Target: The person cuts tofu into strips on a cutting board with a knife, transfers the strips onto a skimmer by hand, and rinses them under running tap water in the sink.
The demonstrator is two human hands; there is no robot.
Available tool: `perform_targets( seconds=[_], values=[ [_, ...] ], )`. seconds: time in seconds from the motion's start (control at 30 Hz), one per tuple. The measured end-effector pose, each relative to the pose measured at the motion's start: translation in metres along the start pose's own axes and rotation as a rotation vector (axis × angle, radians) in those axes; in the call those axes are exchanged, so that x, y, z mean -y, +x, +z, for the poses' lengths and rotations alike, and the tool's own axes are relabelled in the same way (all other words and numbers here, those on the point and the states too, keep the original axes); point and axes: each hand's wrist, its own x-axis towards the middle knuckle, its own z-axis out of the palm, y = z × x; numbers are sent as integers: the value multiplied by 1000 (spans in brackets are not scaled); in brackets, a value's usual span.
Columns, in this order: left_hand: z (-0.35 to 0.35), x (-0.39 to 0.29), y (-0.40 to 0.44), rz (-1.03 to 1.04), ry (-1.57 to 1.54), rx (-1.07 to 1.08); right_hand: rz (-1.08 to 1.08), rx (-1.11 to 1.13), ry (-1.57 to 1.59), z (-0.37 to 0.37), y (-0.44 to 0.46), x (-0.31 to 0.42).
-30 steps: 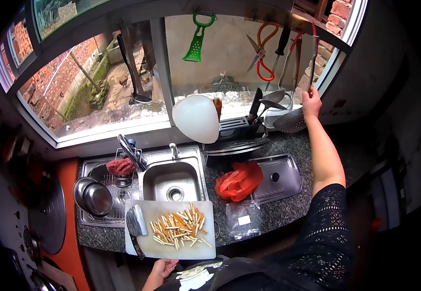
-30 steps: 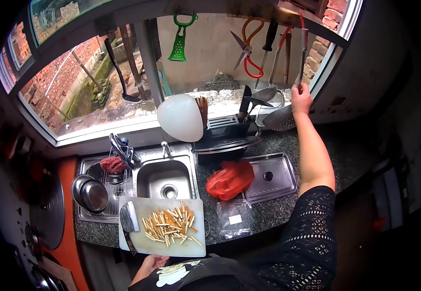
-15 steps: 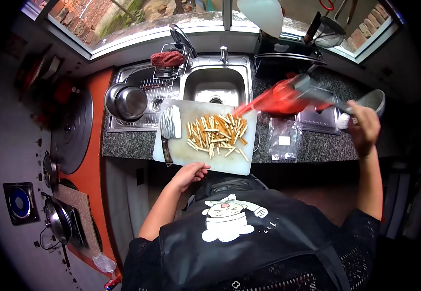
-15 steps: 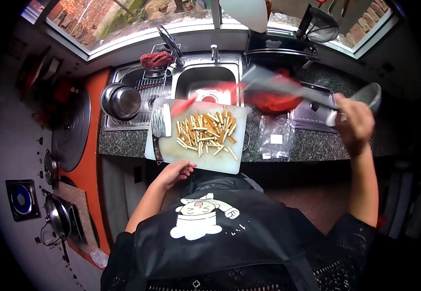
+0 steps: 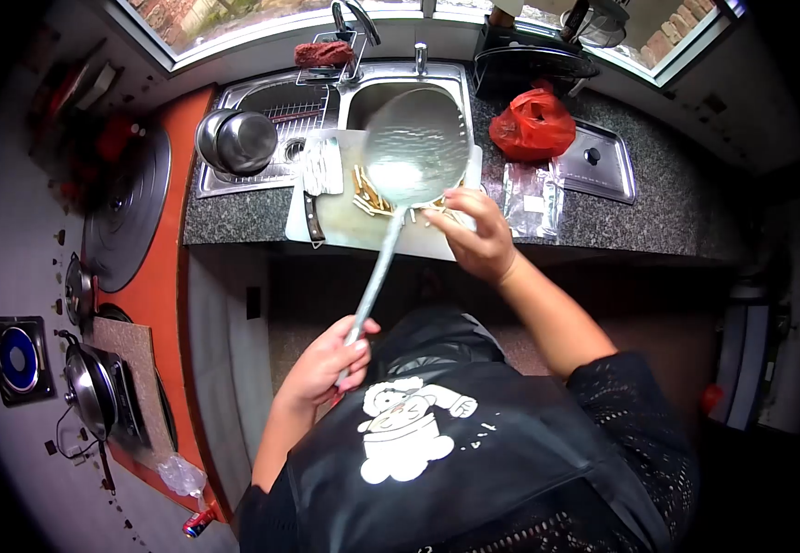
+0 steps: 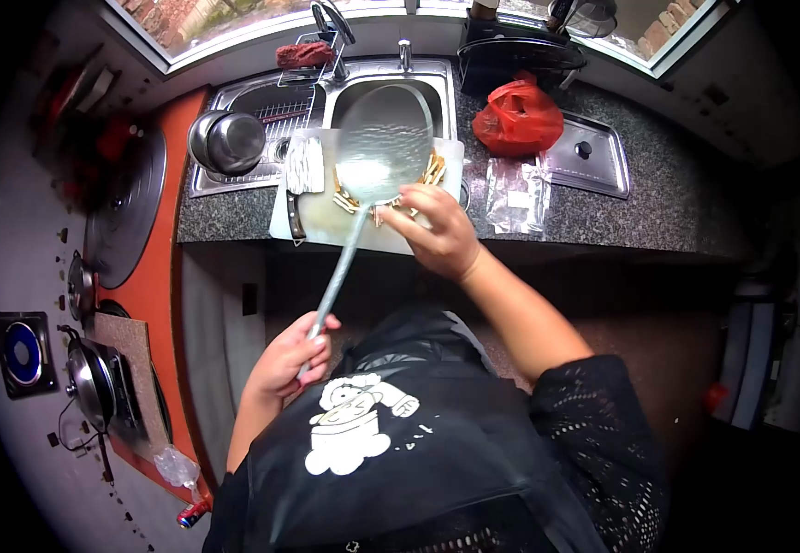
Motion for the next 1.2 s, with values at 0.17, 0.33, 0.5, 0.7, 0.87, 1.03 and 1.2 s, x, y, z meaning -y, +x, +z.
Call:
perform_targets(
  seconds=[0.17,0.33,0.5,0.7,0.87,1.03,1.2],
  values=[
    [-33,46,-71,172,294,-477,972,263,61,21,-114,-19],
    [-22,78,-101,202,174,-606,1174,561,-187,62,-175,-85],
    [-23,107,-85,124,193,-692,1341,949,-192,82,-132,-96],
    [-27,116,-82,93,32,-674,777,780,-226,90,-108,-90],
    [-13,106,-73,64,-24,-684,599,892,-190,107,-110,-101],
    [-3,94,-66,60,-126,-659,736,929,-223,112,-106,-96],
    [-7,86,-58,-10,27,-669,640,958,-260,131,-126,-109]
  ],
)
